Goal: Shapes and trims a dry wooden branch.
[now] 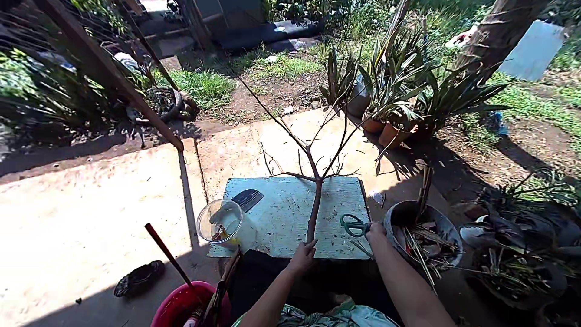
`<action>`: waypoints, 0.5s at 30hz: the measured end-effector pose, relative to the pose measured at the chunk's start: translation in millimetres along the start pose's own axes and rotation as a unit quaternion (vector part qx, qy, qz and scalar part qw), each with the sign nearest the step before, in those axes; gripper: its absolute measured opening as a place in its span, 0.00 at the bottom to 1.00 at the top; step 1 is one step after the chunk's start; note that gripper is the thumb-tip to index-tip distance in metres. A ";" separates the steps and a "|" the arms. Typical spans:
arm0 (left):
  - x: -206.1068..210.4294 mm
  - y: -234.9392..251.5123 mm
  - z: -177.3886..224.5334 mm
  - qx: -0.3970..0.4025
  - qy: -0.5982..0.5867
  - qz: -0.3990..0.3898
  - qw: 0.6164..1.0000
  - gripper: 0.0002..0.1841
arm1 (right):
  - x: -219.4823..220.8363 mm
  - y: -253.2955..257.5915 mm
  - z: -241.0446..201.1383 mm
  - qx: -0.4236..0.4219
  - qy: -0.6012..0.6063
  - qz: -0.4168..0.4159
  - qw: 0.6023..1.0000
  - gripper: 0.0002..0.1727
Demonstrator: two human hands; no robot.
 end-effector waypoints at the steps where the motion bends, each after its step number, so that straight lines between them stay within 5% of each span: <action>1: 6.0 -2.1 -2.8 0.004 -0.036 0.026 0.999 0.28 | 1.3 10.8 -1.8 -0.005 0.049 0.010 0.999 0.22; 6: 8.7 -8.3 -20.2 -0.023 -0.260 0.041 0.964 0.37 | 32.2 27.6 -1.8 -0.009 0.106 0.004 0.994 0.25; 8: 9.0 -10.6 -27.3 -0.062 -0.368 0.024 0.927 0.28 | 37.6 24.6 -2.0 0.003 -0.046 0.047 0.998 0.29; 10: 8.6 -11.4 -30.5 -0.081 -0.449 -0.014 0.890 0.19 | 54.2 -4.2 -18.4 -0.025 -0.261 0.140 0.955 0.33; 13: 6.8 -15.0 -32.7 -0.062 -0.521 -0.033 0.851 0.18 | 127.3 -53.1 -31.3 -0.228 -0.417 0.162 0.865 0.35; 15: 4.3 -19.4 -38.5 -0.048 -0.529 -0.022 0.847 0.20 | 210.3 -95.5 -10.4 -0.389 -0.471 -0.036 0.791 0.24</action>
Point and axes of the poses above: each hand's wrist, its own y-axis towards the middle knuckle, its own x-axis out of the palm, z = x × y, the point moved 7 cm from there along y, towards the middle knuckle, and after that the axes turned 9 degrees about -z, right-handed, at the moved point
